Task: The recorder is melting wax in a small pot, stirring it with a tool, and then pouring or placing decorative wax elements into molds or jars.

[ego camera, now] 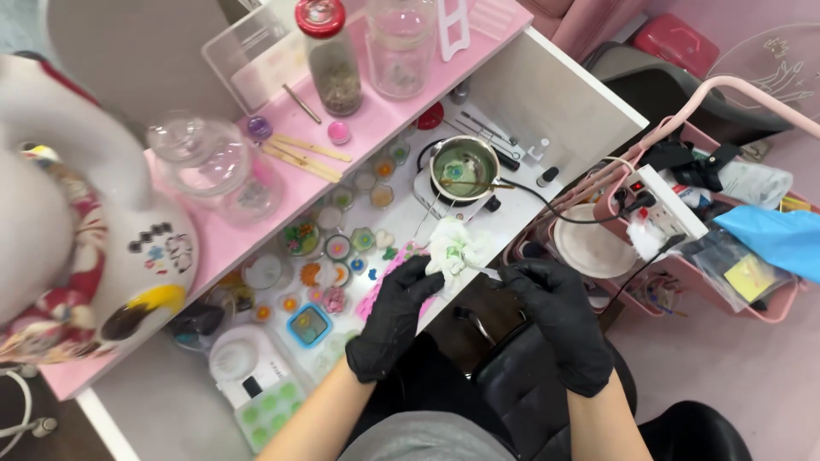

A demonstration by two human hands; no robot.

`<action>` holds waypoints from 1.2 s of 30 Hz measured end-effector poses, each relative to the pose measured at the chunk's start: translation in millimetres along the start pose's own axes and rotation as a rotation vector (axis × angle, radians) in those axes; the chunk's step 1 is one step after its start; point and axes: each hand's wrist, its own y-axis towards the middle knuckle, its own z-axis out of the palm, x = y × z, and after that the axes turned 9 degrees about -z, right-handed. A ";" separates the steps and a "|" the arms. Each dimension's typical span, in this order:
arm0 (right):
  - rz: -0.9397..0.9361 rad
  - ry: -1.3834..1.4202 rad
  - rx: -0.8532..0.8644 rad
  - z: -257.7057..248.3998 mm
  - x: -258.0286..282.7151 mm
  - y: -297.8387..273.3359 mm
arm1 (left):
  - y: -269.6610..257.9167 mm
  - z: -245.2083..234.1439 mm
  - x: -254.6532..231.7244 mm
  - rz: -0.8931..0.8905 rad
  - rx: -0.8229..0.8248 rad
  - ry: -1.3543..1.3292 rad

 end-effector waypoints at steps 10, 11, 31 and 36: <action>0.081 -0.078 0.005 45.0 9.2 -64.6 | -74.3 -0.1 13.6 0.100 0.002 -0.018; 0.067 -0.121 -0.001 46.3 8.8 -68.9 | -70.2 -8.2 28.8 0.117 -0.033 0.015; -0.455 -0.850 0.129 53.0 24.2 -45.7 | -22.4 19.1 21.9 -0.040 0.016 -0.424; -0.324 -0.727 0.067 48.2 41.8 -23.8 | -0.4 15.3 18.0 -0.090 0.070 -0.792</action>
